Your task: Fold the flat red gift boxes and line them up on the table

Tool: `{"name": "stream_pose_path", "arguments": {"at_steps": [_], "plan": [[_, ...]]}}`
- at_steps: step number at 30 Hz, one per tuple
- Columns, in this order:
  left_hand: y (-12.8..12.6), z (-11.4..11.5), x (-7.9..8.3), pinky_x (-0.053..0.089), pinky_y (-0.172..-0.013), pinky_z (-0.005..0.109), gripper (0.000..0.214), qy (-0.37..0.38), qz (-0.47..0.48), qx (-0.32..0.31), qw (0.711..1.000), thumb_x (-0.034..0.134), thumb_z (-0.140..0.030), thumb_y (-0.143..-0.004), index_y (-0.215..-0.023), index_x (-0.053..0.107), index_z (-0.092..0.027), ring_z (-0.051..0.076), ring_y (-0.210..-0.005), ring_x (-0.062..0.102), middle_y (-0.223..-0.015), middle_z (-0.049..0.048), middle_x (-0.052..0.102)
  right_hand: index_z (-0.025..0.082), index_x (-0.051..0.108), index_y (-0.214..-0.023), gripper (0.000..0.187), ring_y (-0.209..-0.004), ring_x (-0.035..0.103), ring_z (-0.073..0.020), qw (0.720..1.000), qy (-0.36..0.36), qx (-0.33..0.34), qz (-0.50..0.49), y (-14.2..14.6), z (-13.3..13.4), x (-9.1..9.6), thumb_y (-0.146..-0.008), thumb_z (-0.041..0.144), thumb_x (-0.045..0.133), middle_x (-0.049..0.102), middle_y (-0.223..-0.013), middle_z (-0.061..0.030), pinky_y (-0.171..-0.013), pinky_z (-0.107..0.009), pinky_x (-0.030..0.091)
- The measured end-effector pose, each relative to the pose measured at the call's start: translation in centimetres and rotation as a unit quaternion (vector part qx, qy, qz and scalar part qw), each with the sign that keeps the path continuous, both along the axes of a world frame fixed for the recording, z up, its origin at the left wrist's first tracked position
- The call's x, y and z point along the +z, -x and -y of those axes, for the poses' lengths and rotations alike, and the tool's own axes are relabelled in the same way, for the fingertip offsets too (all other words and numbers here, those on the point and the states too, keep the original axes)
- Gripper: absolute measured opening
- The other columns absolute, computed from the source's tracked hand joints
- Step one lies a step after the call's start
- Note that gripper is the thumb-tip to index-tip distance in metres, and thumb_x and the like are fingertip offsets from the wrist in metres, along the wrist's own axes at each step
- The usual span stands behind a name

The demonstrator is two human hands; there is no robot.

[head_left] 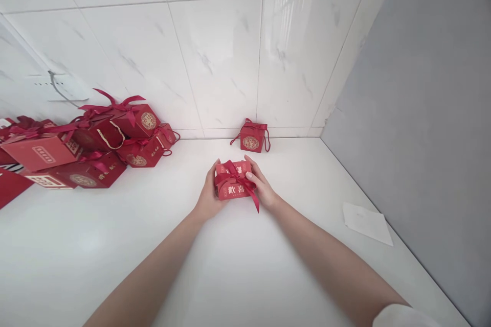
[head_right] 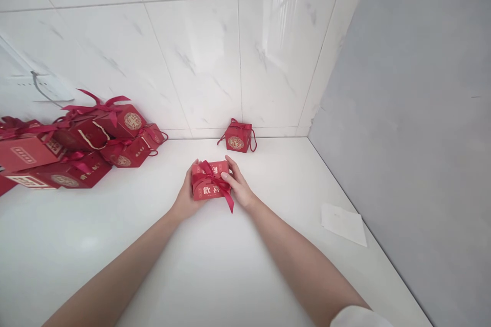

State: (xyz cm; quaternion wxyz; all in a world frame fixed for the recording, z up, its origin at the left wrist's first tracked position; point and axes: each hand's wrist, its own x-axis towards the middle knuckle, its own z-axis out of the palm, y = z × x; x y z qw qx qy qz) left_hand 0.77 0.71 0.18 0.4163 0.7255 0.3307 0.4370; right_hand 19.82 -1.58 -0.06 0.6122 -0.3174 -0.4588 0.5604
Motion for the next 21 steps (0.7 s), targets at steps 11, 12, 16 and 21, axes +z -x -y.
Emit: {"name": "stream_pose_path", "arguments": {"at_steps": [11, 12, 16, 21], "plan": [[0.9, -0.8, 0.6, 0.044, -0.097, 0.044, 0.016, 0.122, 0.107, -0.005, 0.987, 0.056, -0.035, -0.085, -0.091, 0.06, -0.021, 0.03, -0.117, 0.055, -0.127, 0.0076, 0.061, 0.031, 0.039, -0.142, 0.063, -0.114, 0.058, -0.0236, 0.978, -0.03, -0.197, 0.066, 0.1, -0.3, -0.3, -0.087, 0.049, 0.062, 0.048, -0.142, -0.0073, -0.096, -0.038, 0.05], [0.9, -0.7, 0.7, 0.044, -0.096, 0.043, 0.016, 0.126, 0.105, 0.003, 0.986, 0.057, -0.037, -0.086, -0.085, 0.059, -0.02, 0.03, -0.116, 0.056, -0.125, 0.0071, 0.062, 0.031, 0.039, -0.142, 0.063, -0.114, 0.058, -0.0234, 0.977, -0.029, -0.198, 0.071, 0.1, -0.4, -0.3, -0.087, 0.05, 0.061, 0.048, -0.142, -0.0072, -0.096, -0.038, 0.05], [0.9, -0.6, 0.8, 0.044, -0.096, 0.041, 0.022, 0.144, 0.112, 0.0, 0.983, 0.062, -0.037, -0.086, -0.076, 0.055, -0.019, 0.028, -0.112, 0.058, -0.123, 0.0067, 0.063, 0.03, 0.04, -0.141, 0.061, -0.114, 0.058, -0.0233, 0.978, -0.022, -0.193, 0.075, -0.1, -0.5, -0.2, -0.087, 0.05, 0.061, 0.047, -0.143, -0.0071, -0.095, -0.038, 0.05], [1.1, -1.0, 0.5, 0.041, -0.107, 0.045, 0.054, 0.131, 0.115, -0.044, 0.984, 0.074, -0.039, -0.077, -0.125, 0.052, -0.029, 0.031, -0.138, 0.04, -0.15, 0.0066, 0.042, 0.031, 0.04, -0.142, 0.063, -0.12, 0.056, -0.0246, 0.988, -0.019, -0.147, 0.052, 0.1, -0.4, -0.4, -0.086, 0.051, 0.061, 0.053, -0.139, -0.0052, -0.098, -0.039, 0.05]]}}
